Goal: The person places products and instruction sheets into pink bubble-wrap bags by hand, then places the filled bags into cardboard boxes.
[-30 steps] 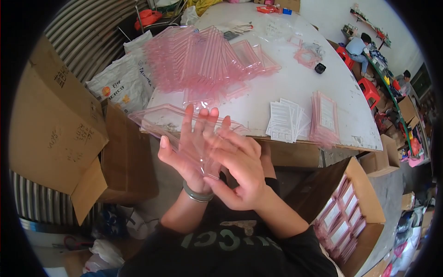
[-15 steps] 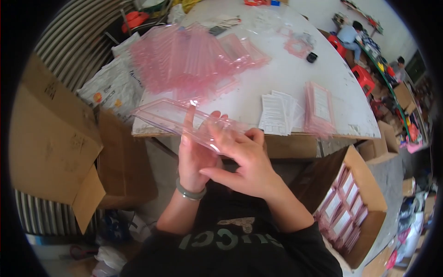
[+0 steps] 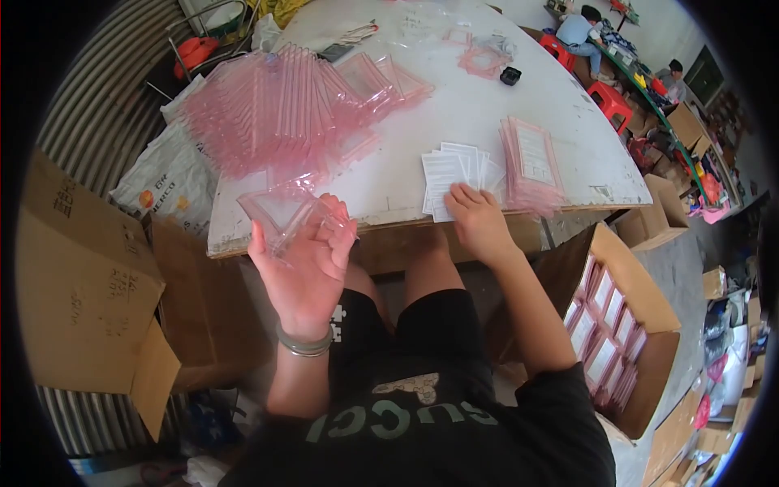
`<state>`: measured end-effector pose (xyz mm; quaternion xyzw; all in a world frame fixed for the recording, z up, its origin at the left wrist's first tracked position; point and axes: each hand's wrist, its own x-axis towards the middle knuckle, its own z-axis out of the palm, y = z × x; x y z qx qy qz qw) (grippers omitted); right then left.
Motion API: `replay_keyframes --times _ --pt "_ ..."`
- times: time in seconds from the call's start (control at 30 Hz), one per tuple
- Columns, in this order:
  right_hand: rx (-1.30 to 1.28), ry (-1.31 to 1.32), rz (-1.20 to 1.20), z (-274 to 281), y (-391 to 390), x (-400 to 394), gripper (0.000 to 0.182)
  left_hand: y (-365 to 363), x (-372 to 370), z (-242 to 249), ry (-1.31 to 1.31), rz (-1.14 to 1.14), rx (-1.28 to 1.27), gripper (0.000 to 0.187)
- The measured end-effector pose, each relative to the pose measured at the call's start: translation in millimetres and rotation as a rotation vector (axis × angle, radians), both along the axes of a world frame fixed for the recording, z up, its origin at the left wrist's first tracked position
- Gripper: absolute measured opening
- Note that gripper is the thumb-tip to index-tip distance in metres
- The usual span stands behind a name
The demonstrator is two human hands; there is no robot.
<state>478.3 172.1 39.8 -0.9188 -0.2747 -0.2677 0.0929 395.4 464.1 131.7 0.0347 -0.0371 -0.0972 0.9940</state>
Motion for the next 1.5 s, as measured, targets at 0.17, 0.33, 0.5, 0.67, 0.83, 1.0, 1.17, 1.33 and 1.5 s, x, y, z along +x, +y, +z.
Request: replay_keyframes --times 0.17,0.33,0.5,0.67,0.83,1.0,1.17,1.33,1.5 --pt "0.035 0.147 -0.007 22 -5 2 0.008 2 6 -11 0.056 -0.043 -0.077 0.093" --pt "0.198 0.110 0.199 23 -4 3 0.005 -2 8 -16 0.090 -0.070 -0.106 0.094" --pt "0.183 -0.237 0.003 51 -20 -2 0.015 -6 6 -13 0.145 -0.089 -0.195 0.094" --pt "0.841 -0.286 0.359 134 11 -69 0.018 -3 8 -9 0.146 -0.086 -0.215 0.095" --pt "0.566 -0.284 0.703 163 44 -90 0.015 -11 3 0 0.104 -0.096 -0.094 0.092" --pt "0.305 -0.326 0.575 176 43 -96 0.025 -8 1 -6 -0.024 -0.021 0.047 0.099" --pt "0.255 -0.341 0.494 181 43 -106 0.027 -10 -1 -3 0.037 0.047 0.135 0.102" --pt "0.292 -0.359 0.498 179 42 -111 0.029 -11 -3 2 0.041 0.094 0.133 0.102" --pt "0.223 -0.430 0.542 165 60 -101 0.032 -25 -6 0 -0.051 0.081 0.162 0.098"
